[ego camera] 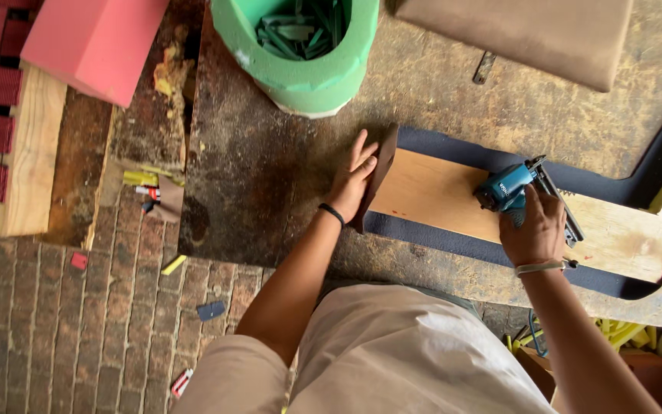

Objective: The person carries a long foam-padded wooden furniture frame across the workshop, lays brown fabric over a foam pad, and uses a pneumatic nail gun to staple the fabric taut onto the wooden frame, working around the edges and repositioning the frame to fasten different sides.

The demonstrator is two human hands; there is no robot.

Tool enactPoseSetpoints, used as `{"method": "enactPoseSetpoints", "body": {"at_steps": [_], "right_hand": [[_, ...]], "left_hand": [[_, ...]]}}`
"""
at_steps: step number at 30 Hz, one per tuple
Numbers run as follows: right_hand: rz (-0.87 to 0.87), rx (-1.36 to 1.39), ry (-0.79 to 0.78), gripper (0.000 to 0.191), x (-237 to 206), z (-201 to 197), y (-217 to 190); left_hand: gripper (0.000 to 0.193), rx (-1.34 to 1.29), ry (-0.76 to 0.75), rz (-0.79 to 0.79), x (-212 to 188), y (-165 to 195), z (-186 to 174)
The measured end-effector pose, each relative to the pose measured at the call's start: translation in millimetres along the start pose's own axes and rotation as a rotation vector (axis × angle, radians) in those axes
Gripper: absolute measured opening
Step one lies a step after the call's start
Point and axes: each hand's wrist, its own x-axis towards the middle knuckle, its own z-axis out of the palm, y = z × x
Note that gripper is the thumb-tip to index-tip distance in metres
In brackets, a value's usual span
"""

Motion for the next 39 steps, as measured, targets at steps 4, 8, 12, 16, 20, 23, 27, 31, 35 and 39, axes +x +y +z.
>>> {"method": "enactPoseSetpoints", "body": {"at_steps": [4, 8, 12, 16, 20, 23, 27, 31, 35, 39], "right_hand": [[0.158, 0.643, -0.391, 0.029, 6.5, -7.8, -64.7], [0.218, 0.734, -1.076, 0.054, 44.2, 4.4, -171.1], [0.179, 0.523, -1.238, 0.064, 78.2, 17.3, -227.7], [0.021, 0.625, -1.029, 0.05, 75.9, 17.2, -225.4], [0.115, 0.952, -0.934, 0.045, 65.3, 3.5, -199.0], [0.115, 1.046, -0.929, 0.044, 65.5, -6.6, -183.8], [0.07, 1.115, -0.9, 0.046, 75.2, -8.3, -168.2], [-0.027, 1.236, -0.925, 0.045, 75.2, 0.3, -156.6], [-0.089, 1.35, -0.867, 0.038, 63.4, 16.1, -159.3], [-0.077, 1.283, -0.794, 0.035, 57.2, 37.9, -169.4]], "left_hand": [[0.071, 0.784, 0.101, 0.046, -51.7, -7.1, -18.2], [0.025, 1.13, 0.376, 0.265, -94.2, -24.7, -14.3], [0.006, 1.123, 0.416, 0.47, -106.2, -30.1, 0.7], [0.024, 0.65, 0.329, 0.328, -107.2, -7.5, -6.0], [0.046, -0.51, 0.287, -0.135, -73.8, 3.6, -1.9], [0.04, -0.498, 0.108, -0.069, -22.6, -28.5, 43.5], [0.032, -0.416, 0.017, -0.028, -7.6, -55.3, 59.7], [0.026, -0.375, -0.027, -0.082, -35.4, -50.8, 48.6], [0.032, -0.745, -0.061, -0.225, -54.4, -48.8, 40.0], [0.051, -0.546, -0.017, -0.106, -46.6, -63.9, 30.5]]}}
